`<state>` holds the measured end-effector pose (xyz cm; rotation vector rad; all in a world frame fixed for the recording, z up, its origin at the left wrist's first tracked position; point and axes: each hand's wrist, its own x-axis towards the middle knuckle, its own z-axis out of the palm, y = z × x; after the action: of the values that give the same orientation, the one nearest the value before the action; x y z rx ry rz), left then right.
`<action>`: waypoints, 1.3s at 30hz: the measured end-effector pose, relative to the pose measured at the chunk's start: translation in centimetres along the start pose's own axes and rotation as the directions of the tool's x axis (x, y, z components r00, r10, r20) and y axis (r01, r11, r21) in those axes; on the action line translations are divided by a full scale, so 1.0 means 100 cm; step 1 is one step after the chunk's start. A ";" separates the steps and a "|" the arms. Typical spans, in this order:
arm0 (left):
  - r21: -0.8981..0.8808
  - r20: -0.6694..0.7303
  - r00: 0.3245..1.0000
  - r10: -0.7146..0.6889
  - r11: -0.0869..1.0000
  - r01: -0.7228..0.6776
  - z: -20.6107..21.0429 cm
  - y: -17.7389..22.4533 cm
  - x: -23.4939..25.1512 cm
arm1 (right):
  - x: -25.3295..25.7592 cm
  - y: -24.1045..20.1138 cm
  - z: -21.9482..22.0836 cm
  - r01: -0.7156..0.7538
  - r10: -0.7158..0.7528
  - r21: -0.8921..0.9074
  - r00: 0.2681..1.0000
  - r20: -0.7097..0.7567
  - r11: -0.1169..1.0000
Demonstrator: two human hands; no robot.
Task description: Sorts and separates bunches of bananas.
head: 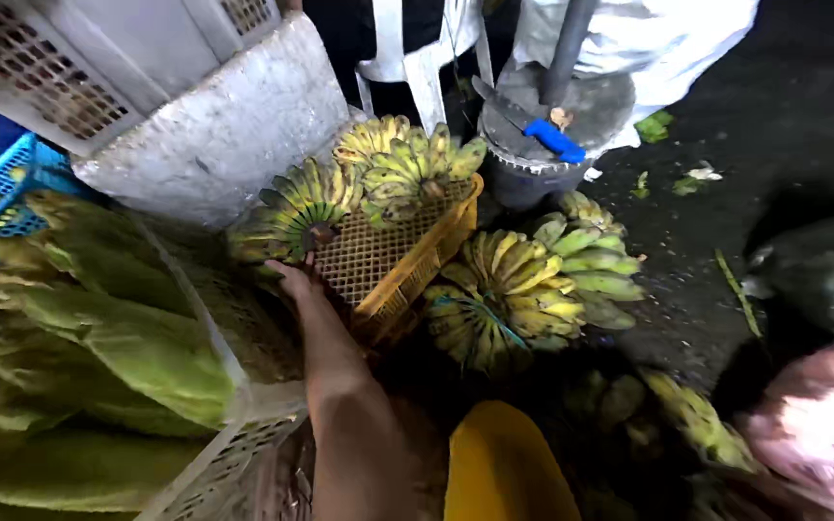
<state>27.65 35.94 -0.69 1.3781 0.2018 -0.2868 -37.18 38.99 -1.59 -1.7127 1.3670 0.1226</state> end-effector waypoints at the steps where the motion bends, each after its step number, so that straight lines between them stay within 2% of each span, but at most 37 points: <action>1: -0.033 0.009 1.000 -0.002 0.999 0.002 -0.003 0.000 0.004 | -0.002 -0.002 -0.001 0.020 -0.020 0.014 1.000 -0.018 1.000; 3: -0.065 0.172 0.985 -0.034 0.997 0.046 -0.010 -0.001 0.003 | -0.007 0.005 -0.005 0.053 -0.047 0.035 0.988 -0.146 0.998; 5: 0.002 0.343 0.938 -0.048 0.999 0.051 -0.008 -0.004 -0.033 | -0.016 0.015 -0.016 -0.004 0.021 0.070 0.969 -0.245 0.998; 8: 0.084 0.491 0.869 0.053 0.991 -0.108 0.028 -0.006 -0.142 | -0.018 0.035 -0.031 -0.201 0.238 0.169 0.941 -0.239 0.965; 9: 0.123 0.619 0.783 0.064 0.977 -0.177 0.040 -0.010 -0.189 | -0.014 0.041 -0.035 -0.245 0.283 0.175 0.930 -0.236 0.954; 10: 0.198 0.777 0.629 0.012 0.944 -0.263 0.044 -0.015 -0.235 | -0.011 0.047 -0.034 -0.279 0.310 0.160 0.926 -0.216 0.947; 11: 0.263 0.907 0.413 -0.088 0.883 -0.388 0.046 -0.024 -0.273 | -0.007 0.052 -0.028 -0.318 0.339 0.141 0.924 -0.176 0.938; 12: 0.262 0.965 0.162 -0.207 0.810 -0.525 0.050 -0.037 -0.305 | 0.000 0.057 -0.021 -0.346 0.357 0.105 0.925 -0.132 0.933; 13: 0.191 0.940 -0.099 -0.327 0.743 -0.641 0.057 -0.057 -0.331 | 0.008 0.061 -0.012 -0.378 0.381 0.057 0.921 -0.078 0.924; 14: 0.071 0.830 -0.319 -0.458 0.653 -0.754 0.064 -0.078 -0.358 | 0.015 0.062 -0.003 -0.397 0.397 0.012 0.918 -0.017 0.918; 15: -0.012 0.652 -0.421 -0.631 0.546 -0.838 0.068 -0.100 -0.387 | 0.022 0.060 0.007 -0.396 0.397 -0.026 0.917 0.032 0.918; 16: -0.112 0.471 -0.416 -0.778 0.415 -0.903 0.067 -0.125 -0.413 | 0.027 0.058 0.018 -0.374 0.379 -0.066 0.923 0.073 0.925; 17: -0.204 0.336 -0.333 -0.881 0.277 -0.939 0.061 -0.152 -0.435 | 0.031 0.055 0.028 -0.346 0.351 -0.064 0.930 0.105 0.936; 18: -0.276 0.251 -0.213 -0.944 0.141 -0.951 0.052 -0.176 -0.451 | 0.036 0.053 0.037 -0.332 0.335 -0.046 0.935 0.116 0.942; 19: -0.301 0.214 -0.103 -0.972 0.034 -0.953 0.042 -0.195 -0.459 | 0.041 0.050 0.044 -0.335 0.337 -0.032 0.936 0.105 0.942; 20: -0.296 0.213 -0.030 -0.977 -0.035 -0.954 0.033 -0.209 -0.462 | 0.047 0.048 0.050 -0.354 0.354 -0.022 0.933 0.063 0.935; 22: -0.266 0.228 0.046 -0.973 -0.108 -0.958 0.016 -0.232 -0.454 | 0.063 0.040 0.053 -0.428 0.429 -0.034 0.903 0.037 0.903; 24: -0.222 0.249 0.072 -0.966 -0.129 -0.966 0.008 -0.242 -0.442 | 0.072 0.032 0.043 -0.490 0.493 -0.061 0.868 0.058 0.870; 27: -0.203 0.272 0.067 -0.960 -0.125 -0.971 0.004 -0.246 -0.434 | 0.065 0.032 0.031 -0.474 0.483 -0.102 0.868 0.116 0.875; 30: -0.208 0.276 0.020 -0.961 -0.080 -0.975 0.009 -0.240 -0.434 | 0.051 0.054 0.028 -0.464 0.468 -0.060 0.876 0.116 0.884; 34: -0.215 0.196 0.036 -0.980 -0.079 -0.973 0.020 -0.241 -0.431 | 0.049 0.084 0.032 -0.477 0.475 0.005 0.877 0.071 0.879; 39: -0.289 0.218 0.081 -0.973 -0.144 -0.946 0.012 -0.247 -0.438 | 0.064 0.037 0.038 -0.510 0.512 -0.057 0.859 0.027 0.859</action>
<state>-21.68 34.30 -10.07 -1.1704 1.7879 0.8563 -36.13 37.10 -9.63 -1.3334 1.7725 0.4916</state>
